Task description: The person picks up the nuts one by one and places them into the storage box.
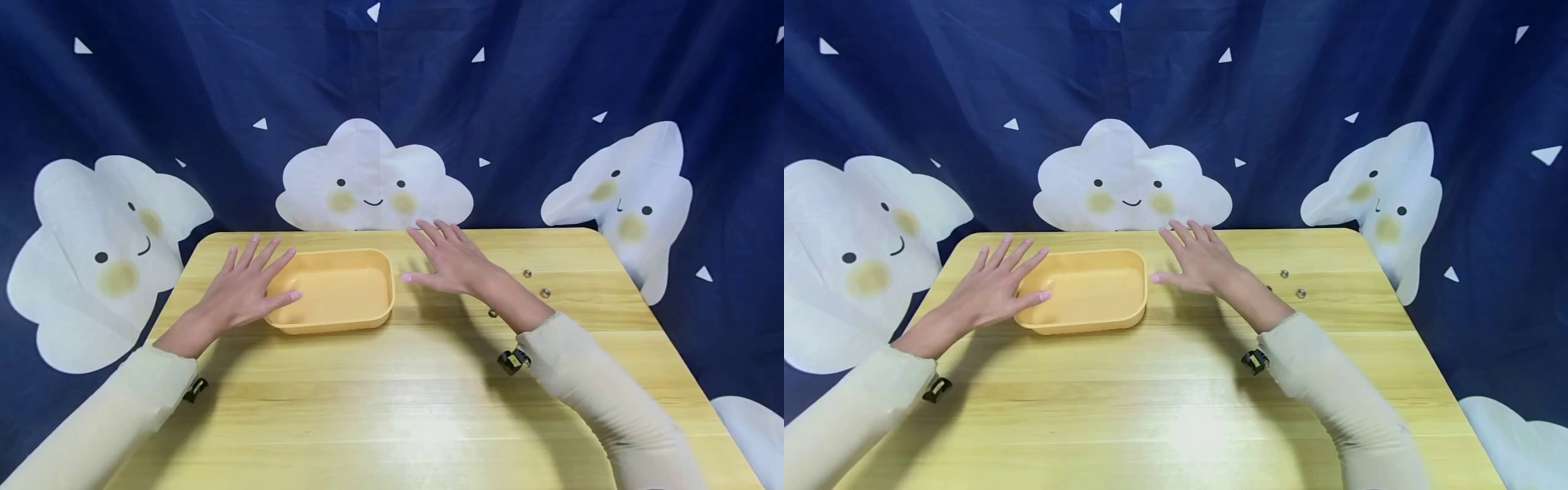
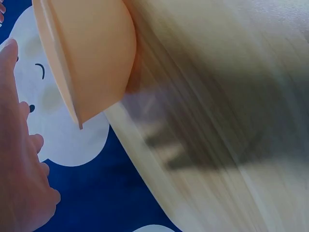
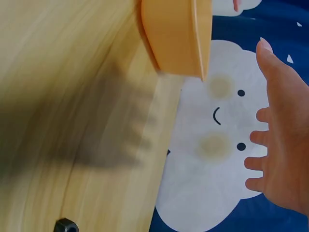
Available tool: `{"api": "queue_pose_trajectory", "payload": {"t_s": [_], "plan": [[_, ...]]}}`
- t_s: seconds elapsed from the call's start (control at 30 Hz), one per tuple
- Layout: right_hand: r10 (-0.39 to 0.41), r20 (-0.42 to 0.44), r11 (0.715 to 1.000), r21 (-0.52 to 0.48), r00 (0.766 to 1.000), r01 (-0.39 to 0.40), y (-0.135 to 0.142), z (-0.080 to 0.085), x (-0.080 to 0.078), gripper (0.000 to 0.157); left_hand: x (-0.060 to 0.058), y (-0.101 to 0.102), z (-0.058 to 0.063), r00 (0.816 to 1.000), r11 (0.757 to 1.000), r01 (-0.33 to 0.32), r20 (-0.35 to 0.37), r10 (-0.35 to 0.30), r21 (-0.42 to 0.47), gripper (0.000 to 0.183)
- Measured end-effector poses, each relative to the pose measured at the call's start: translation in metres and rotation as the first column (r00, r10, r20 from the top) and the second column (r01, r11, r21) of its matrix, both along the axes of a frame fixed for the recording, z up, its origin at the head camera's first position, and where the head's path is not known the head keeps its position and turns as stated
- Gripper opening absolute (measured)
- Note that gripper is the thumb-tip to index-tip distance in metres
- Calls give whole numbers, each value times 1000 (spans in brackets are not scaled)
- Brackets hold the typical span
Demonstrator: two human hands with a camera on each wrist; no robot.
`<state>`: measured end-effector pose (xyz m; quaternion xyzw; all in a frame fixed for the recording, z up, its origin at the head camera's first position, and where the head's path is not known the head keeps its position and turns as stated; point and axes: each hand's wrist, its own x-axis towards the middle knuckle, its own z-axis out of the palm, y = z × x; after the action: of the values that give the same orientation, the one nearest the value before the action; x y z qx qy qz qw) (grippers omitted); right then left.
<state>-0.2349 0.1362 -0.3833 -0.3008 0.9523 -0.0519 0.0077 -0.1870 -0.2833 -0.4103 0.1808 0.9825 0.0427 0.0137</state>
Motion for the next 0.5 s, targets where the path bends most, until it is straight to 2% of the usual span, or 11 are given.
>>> {"api": "queue_pose_trajectory", "payload": {"t_s": [0.27,0.5], "plan": [[12,0,1000,22,1000,-12,-8,-10,-2,99,1,-2,-6,1000,1000,-15,-9,15,-14,90],[24,-4,999,22,1000,-24,-13,-17,-2,102,1,-5,-9,1000,1000,-16,-12,16,-9,82]]}}
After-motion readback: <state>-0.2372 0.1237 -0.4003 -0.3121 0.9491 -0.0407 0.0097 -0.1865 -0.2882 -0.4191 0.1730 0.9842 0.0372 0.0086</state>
